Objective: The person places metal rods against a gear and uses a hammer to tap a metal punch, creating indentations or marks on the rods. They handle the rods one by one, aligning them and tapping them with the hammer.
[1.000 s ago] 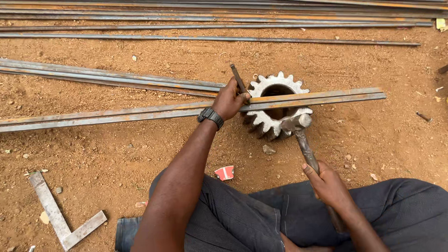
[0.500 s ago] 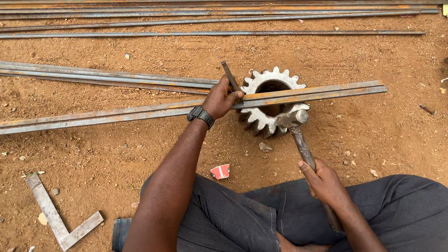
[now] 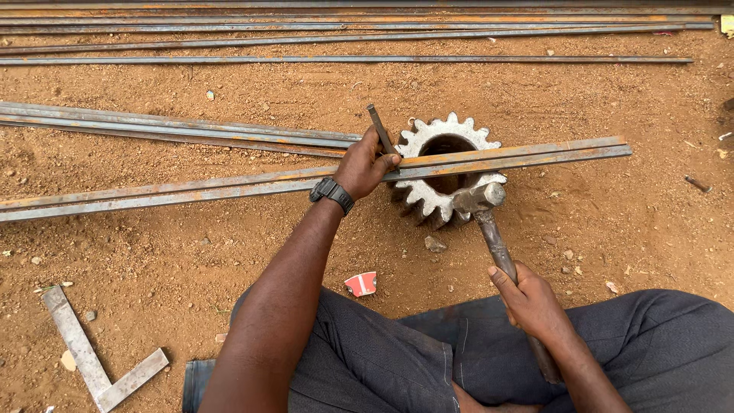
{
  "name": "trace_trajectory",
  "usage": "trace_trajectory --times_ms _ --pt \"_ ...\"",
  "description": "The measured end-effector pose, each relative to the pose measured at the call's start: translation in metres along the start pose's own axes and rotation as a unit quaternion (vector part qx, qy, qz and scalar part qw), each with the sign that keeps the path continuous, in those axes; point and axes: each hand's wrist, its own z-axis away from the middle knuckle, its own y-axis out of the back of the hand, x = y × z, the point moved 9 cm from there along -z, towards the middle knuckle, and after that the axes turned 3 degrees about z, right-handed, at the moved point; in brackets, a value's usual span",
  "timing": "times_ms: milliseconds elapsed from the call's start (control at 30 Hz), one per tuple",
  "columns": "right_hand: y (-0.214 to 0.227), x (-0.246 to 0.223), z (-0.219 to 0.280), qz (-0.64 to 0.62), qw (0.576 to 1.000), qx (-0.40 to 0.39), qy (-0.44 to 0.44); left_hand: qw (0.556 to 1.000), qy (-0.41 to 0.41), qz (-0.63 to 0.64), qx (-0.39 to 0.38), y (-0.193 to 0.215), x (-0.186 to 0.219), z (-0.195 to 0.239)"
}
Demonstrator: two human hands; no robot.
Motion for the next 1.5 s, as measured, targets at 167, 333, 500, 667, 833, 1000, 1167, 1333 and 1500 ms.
trace_trajectory --times_ms 167,333,500,667,833,1000,1167,1333,1500 --pt "0.003 0.001 0.004 0.003 1.0 0.017 0.01 0.997 -0.035 -0.064 0.034 -0.006 0.005 0.003" --pt "0.016 -0.026 0.014 0.024 0.999 0.014 0.036 0.982 -0.028 -0.185 0.013 -0.019 0.01 0.008" --pt "0.081 -0.13 0.058 -0.01 0.976 0.051 0.212 0.979 -0.039 -0.202 -0.011 -0.024 0.016 0.012" --pt "0.156 -0.262 0.143 -0.048 0.815 0.156 0.556 0.973 -0.043 -0.226 -0.022 -0.029 0.01 0.004" --pt "0.116 -0.271 0.077 0.168 0.937 0.094 0.292 0.966 -0.067 -0.249 -0.024 -0.033 0.009 0.0" --pt "0.079 -0.181 0.009 0.216 0.974 0.004 0.066 0.976 -0.043 -0.213 -0.029 -0.023 0.02 0.01" --pt "0.045 -0.054 0.008 0.089 0.996 0.0 -0.02 0.988 0.001 -0.143 -0.051 -0.013 0.013 0.005" --pt "0.021 0.017 0.028 -0.13 0.99 0.034 -0.028 0.997 0.04 -0.057 0.021 0.038 -0.02 -0.016" --pt "0.018 0.054 0.021 -0.263 0.959 0.036 -0.094 0.984 -0.007 -0.149 -0.097 0.024 -0.022 -0.006"
